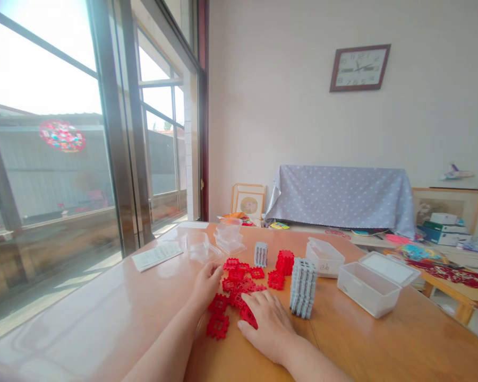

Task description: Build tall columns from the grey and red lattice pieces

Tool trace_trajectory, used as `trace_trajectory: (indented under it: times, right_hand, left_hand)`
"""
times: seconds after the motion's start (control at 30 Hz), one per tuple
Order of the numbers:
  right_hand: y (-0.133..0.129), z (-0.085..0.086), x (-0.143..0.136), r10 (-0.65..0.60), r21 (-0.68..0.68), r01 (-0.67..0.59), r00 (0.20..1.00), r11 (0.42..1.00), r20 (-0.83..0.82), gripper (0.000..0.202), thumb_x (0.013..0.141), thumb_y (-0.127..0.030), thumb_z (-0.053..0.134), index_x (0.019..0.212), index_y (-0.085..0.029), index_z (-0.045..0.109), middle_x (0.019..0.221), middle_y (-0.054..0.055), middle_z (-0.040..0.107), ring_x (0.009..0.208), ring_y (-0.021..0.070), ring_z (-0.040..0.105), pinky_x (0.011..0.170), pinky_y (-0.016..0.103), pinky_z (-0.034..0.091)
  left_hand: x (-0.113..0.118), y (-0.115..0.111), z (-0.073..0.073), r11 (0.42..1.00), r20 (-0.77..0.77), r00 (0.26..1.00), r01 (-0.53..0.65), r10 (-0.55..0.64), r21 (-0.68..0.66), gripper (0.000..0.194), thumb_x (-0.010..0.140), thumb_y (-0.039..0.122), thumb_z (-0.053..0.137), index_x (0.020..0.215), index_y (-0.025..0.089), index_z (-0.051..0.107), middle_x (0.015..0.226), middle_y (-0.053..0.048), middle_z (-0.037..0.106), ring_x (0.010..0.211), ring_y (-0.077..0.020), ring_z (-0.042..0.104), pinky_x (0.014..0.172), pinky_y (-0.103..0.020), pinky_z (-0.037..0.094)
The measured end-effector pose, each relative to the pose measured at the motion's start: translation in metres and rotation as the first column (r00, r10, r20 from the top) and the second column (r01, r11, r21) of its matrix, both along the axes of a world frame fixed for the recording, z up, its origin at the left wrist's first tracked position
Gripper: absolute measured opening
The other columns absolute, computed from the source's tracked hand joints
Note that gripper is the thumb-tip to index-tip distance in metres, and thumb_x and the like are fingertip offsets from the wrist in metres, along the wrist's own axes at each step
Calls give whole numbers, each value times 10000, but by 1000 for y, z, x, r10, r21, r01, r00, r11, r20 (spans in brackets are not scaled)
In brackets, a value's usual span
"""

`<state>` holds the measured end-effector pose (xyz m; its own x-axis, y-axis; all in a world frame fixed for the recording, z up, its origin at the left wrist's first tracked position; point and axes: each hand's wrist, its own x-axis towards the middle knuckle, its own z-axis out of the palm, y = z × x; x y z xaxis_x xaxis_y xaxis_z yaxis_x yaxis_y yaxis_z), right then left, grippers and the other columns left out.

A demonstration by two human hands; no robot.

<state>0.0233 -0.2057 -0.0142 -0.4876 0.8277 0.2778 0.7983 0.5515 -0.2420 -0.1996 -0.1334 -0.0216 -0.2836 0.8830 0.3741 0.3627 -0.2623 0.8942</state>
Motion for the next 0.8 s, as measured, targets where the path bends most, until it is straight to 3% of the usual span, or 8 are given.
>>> trace_trajectory:
  times: [0.13,0.3,0.53,0.67,0.8]
  right_hand:
    - [12,-4,-13,-61,67,65,997,996,-52,406,829,-334,603,1229,-295,652,1162,64,659,1116,266,567,980,384,443]
    - [28,-5,-31,-57,34,63,986,997,-157,350,779,-283,639,1123,-292,700,1073,57,668,1055,245,613,950,364,474]
    - [54,3,-62,-86,-114,32,859,993,-504,523,907,-451,551,1382,-232,568,1388,85,610,1291,244,553,1112,401,412]
    - [62,3,-47,-169,-177,80,800,981,-575,507,946,-457,461,1356,-182,575,1339,110,649,1226,232,610,1062,384,459]
    - [57,5,-17,-291,-243,198,842,950,-454,455,949,-441,426,1272,-195,631,1179,97,727,1082,229,675,938,359,506]
  left_hand:
    - [-3,9,-12,999,-155,987,45,-40,26,226,887,380,513,839,196,634,760,-13,669,738,-170,606,678,-269,414]
    - [-7,14,-12,997,-97,993,70,-74,-39,210,870,356,535,853,181,649,784,-31,692,739,-172,628,672,-262,443]
    - [-13,16,-8,976,142,982,144,-121,-163,232,855,347,535,917,179,682,741,-35,688,621,-161,620,590,-255,463]
    - [-15,19,-9,985,153,984,110,-89,-134,156,800,305,588,838,192,688,730,-48,688,685,-198,632,629,-276,466]
    - [-15,17,-7,985,67,993,108,-100,-132,152,779,250,575,859,198,693,811,-70,710,781,-233,646,699,-314,469]
